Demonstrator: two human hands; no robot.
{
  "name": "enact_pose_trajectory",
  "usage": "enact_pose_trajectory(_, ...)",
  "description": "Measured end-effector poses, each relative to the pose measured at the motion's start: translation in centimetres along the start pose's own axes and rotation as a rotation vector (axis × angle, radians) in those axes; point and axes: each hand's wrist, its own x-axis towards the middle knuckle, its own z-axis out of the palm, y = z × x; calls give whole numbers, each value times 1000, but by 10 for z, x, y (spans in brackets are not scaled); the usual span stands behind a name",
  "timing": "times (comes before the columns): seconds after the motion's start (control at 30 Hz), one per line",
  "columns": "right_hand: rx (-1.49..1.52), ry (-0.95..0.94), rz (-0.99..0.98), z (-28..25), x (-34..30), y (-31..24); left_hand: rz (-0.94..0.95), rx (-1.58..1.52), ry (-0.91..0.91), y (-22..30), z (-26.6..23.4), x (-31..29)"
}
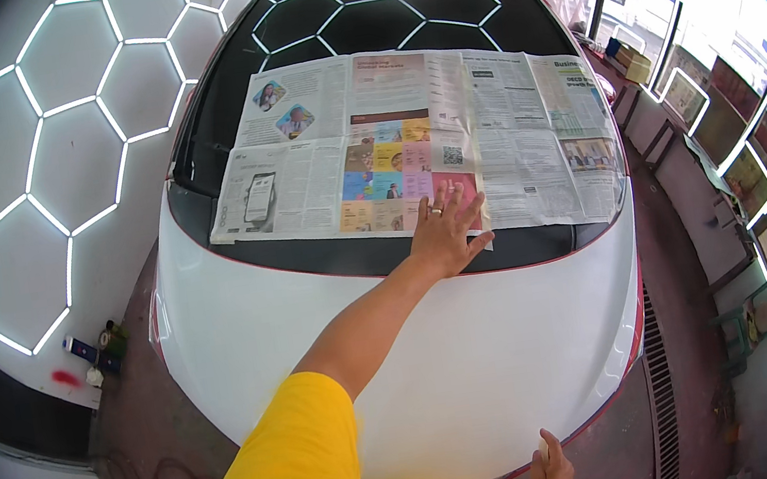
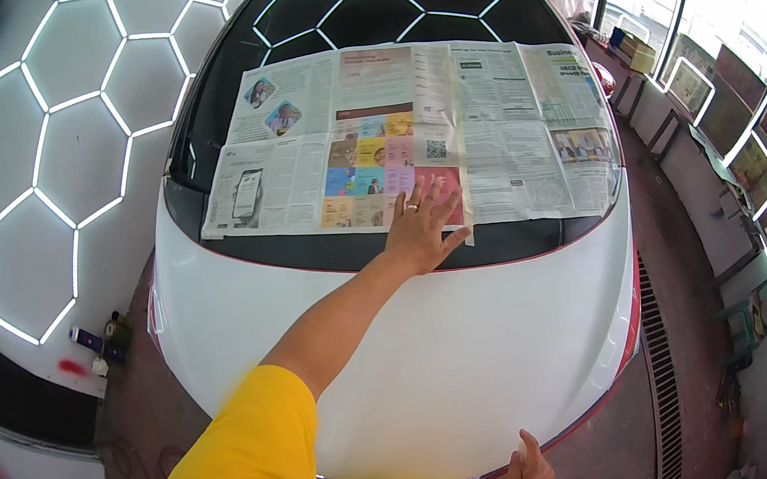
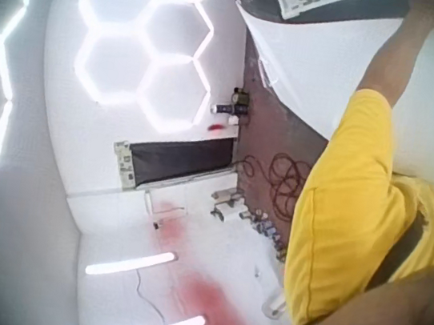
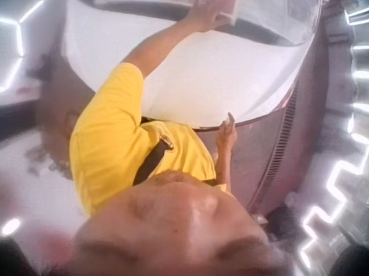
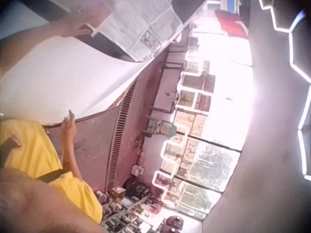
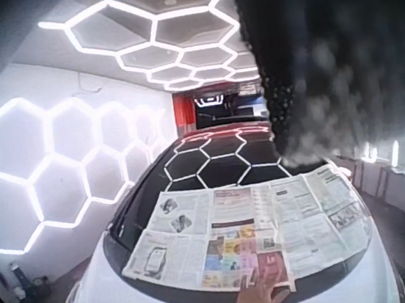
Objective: The person places sheets of newspaper over the windshield and rear window of a red car, securing them with masking tape. They then apply masking tape along the roofline and edges of the vehicle to protect the paint during a detailing process.
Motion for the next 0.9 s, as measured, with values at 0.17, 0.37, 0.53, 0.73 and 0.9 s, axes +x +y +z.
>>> enact_pose_trajectory(0.17,-17,71,-171,16,-28,-13,-291,67,-197,-121,-14,-85)
enact_pose_trajectory(0.37,60,36,-127,46,-106,-58,-303,143,162,-296,-49,-141)
enact_pose_trajectory(0.53,121,-137,-73,67,-204,-36,-146,-94,882,-302,-117,-287)
enact_pose_trajectory(0.73,58,-255,228,94,-249,14,-271,-584,499,-110,-82,-486)
enact_pose_trajectory(0.9,-182,-207,110,107,-268,95,-309,-1027,-549,15,-30,-595)
